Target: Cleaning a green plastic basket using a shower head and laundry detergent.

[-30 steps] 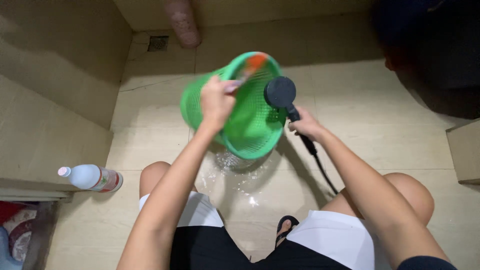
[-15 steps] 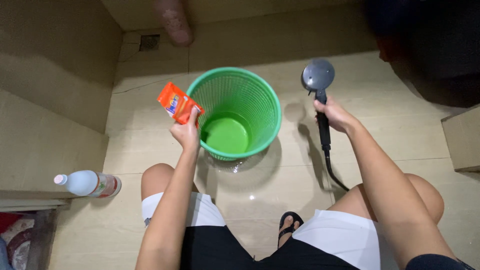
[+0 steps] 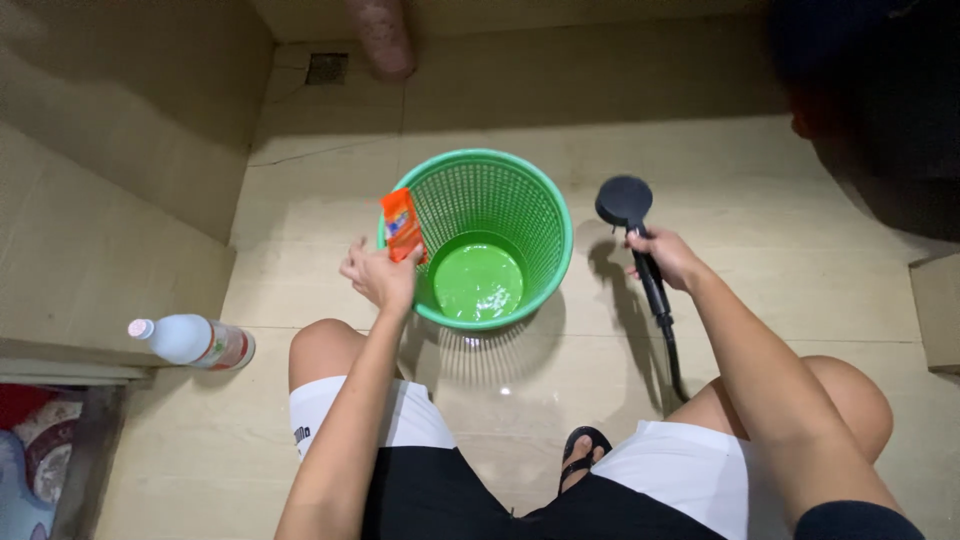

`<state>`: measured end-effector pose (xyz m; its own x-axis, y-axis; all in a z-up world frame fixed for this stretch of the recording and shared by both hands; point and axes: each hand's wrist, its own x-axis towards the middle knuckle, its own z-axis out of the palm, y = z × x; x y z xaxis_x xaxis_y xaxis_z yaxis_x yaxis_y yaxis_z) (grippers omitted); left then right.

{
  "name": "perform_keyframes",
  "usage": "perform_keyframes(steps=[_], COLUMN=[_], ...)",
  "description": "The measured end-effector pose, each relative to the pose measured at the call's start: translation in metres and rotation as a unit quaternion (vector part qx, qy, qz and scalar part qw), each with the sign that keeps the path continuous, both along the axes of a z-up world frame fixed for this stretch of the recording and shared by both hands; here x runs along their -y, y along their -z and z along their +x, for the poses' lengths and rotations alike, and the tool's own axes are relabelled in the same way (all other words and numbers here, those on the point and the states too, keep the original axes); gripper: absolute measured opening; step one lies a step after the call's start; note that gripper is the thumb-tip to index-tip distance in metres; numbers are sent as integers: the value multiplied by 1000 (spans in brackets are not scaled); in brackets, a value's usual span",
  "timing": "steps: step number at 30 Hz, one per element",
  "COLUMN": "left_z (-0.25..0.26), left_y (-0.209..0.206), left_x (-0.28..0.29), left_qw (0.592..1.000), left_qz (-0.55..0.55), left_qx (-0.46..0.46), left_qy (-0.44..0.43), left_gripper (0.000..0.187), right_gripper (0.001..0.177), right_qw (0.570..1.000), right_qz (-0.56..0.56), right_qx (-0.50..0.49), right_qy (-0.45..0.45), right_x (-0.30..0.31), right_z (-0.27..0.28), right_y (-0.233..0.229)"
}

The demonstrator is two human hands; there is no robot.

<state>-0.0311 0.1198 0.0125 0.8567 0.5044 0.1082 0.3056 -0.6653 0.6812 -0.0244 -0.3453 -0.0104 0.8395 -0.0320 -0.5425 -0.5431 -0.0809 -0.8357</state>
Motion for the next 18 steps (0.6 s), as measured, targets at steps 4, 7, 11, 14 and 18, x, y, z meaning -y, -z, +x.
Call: perform_keyframes(steps=[4,7,11,14,18], left_z=[-11,-4,17,26,29], left_y=[-34,-18,19,37,56], left_x=[29,40,56,68,80], left_qw=[990,980,928,868,825], left_qz=[114,42,-259,-443,-534], left_qx=[70,102,31,-49,-73], left_qy=[49,165,265,219,169], left_gripper=[28,21,20,23,25], right_gripper=[42,43,54,64,83], right_qw=[990,967,932,907,897], right_qz=[-63,-116,-207,-250,-272], right_qx=[-77,-89,-202,-230,-260], right_qy=[-97,-209,-219,-251,-232], right_x=[20,17,-15,-8,-10], right_z=[-5,-20,-42,-37,-23], right_y=[103,155,142,148,103])
